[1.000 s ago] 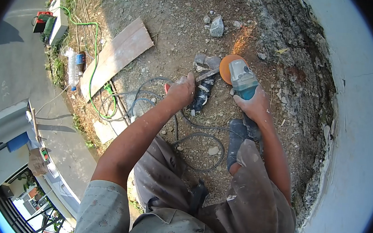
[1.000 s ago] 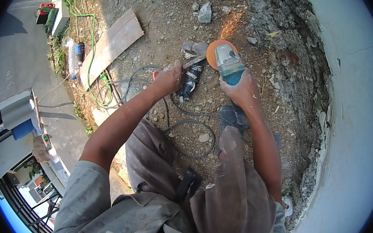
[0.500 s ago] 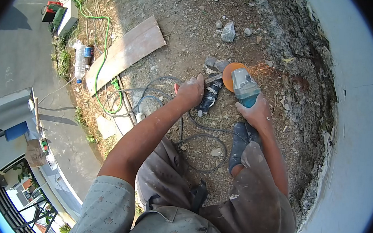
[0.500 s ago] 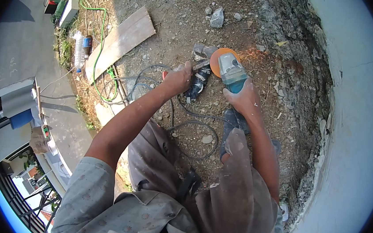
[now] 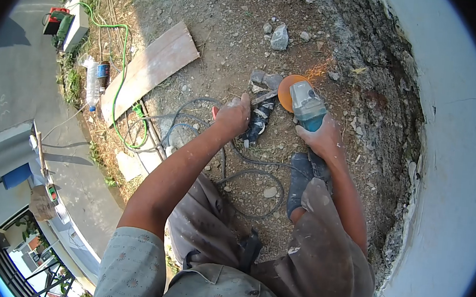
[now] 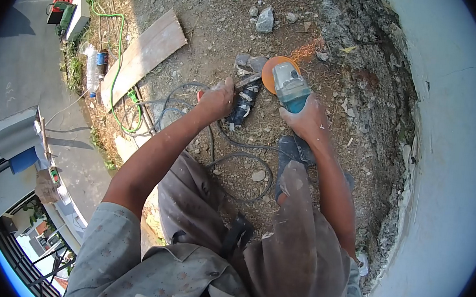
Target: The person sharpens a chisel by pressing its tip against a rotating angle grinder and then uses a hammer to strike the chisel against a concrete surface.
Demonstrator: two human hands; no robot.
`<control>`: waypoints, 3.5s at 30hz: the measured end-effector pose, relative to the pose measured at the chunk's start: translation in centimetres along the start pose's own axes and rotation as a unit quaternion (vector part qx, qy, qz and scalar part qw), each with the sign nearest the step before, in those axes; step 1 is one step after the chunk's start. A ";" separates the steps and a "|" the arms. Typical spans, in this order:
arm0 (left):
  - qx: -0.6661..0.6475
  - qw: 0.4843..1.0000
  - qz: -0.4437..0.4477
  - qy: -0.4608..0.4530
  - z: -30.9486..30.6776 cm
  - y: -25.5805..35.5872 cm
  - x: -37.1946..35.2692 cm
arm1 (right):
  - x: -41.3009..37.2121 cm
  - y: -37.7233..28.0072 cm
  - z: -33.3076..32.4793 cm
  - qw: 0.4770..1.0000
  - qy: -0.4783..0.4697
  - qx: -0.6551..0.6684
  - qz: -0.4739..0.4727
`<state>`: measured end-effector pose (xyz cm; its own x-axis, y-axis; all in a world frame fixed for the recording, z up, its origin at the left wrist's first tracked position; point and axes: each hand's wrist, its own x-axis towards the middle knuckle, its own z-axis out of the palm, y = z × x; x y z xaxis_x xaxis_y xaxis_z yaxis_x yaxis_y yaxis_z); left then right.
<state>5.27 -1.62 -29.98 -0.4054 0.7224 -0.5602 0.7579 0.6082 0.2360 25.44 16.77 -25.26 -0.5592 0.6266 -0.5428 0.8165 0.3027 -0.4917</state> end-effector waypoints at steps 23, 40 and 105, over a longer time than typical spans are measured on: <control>0.006 1.000 0.002 0.005 -0.1 0.2 0.0 | 0.0 -0.2 -0.3 1.000 -0.011 0.006 0.012; 0.015 1.000 0.010 0.009 -0.1 0.2 -0.1 | 0.2 0.5 0.3 0.999 0.023 0.015 -0.027; 0.005 1.000 0.016 0.020 1.0 -0.5 0.6 | -0.2 0.0 0.5 1.000 -0.001 0.000 -0.014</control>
<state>5.17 -1.87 -31.23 -0.4002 0.7540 -0.5209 0.7761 0.5811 0.2449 25.49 16.29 -25.50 -0.5825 0.6168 -0.5294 0.8001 0.3200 -0.5074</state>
